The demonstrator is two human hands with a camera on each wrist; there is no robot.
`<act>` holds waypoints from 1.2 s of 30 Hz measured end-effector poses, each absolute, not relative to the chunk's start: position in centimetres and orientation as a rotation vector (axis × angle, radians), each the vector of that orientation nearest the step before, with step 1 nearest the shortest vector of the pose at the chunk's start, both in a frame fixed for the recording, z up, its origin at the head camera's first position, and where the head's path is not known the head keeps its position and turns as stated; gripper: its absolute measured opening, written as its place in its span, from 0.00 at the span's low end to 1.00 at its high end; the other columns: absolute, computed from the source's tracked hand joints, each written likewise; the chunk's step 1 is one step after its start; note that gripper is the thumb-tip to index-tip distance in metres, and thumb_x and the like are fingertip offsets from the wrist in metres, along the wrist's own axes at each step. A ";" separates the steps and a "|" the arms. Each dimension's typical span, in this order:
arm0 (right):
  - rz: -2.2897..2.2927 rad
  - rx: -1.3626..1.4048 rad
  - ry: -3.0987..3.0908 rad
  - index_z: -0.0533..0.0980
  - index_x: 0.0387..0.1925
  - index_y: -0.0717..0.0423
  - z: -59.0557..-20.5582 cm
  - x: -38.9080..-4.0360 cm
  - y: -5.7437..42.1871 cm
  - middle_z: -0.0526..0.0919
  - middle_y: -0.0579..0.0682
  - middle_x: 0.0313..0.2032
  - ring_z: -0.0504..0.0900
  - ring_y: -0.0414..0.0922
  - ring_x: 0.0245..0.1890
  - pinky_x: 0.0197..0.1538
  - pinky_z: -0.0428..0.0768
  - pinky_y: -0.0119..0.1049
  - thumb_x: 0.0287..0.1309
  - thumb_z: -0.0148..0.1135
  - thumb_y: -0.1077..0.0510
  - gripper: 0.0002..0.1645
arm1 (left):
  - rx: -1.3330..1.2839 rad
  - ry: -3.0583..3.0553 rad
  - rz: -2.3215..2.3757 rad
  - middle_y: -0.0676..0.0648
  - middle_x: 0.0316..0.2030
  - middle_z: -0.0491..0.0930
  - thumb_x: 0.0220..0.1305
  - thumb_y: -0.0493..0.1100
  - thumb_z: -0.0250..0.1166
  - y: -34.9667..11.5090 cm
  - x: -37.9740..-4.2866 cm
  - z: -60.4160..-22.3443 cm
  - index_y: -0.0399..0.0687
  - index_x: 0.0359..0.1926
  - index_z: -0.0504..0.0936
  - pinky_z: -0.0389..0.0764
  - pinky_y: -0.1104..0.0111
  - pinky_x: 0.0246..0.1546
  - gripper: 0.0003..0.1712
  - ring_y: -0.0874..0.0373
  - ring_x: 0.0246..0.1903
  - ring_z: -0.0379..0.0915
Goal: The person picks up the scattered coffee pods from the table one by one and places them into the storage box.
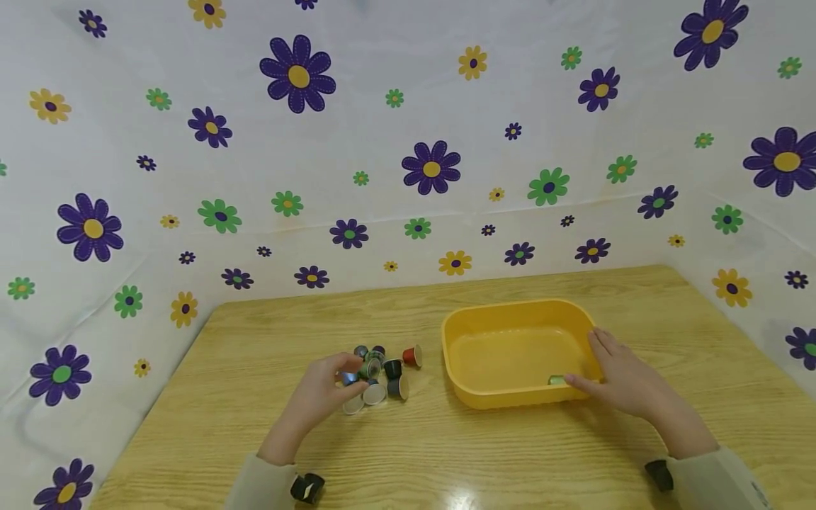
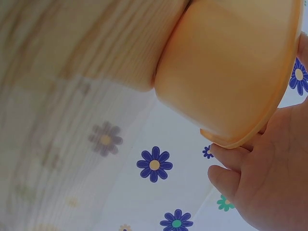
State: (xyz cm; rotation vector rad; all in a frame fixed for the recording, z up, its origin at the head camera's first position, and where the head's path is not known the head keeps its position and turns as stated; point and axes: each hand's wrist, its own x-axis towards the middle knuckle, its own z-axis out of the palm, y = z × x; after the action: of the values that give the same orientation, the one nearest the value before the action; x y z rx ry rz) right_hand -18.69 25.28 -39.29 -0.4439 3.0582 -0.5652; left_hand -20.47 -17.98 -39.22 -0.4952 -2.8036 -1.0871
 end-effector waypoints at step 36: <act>-0.556 -0.436 3.057 0.49 0.60 0.79 -39.2 -18.6 25.4 0.47 0.74 0.61 0.50 0.69 0.58 0.56 0.52 0.61 0.52 0.49 0.32 0.57 | -0.463 -3.142 -0.596 0.46 0.32 0.77 0.46 0.39 0.68 -18.9 -21.1 -39.7 0.41 0.33 0.78 0.74 0.58 0.35 0.12 0.53 0.32 0.72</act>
State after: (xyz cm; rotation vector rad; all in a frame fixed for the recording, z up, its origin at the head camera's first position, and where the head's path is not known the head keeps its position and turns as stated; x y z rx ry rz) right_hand -18.61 25.36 -39.25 -0.4361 3.0573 -0.5562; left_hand -21.10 -18.94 -39.66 -0.4635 -3.1424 -0.5957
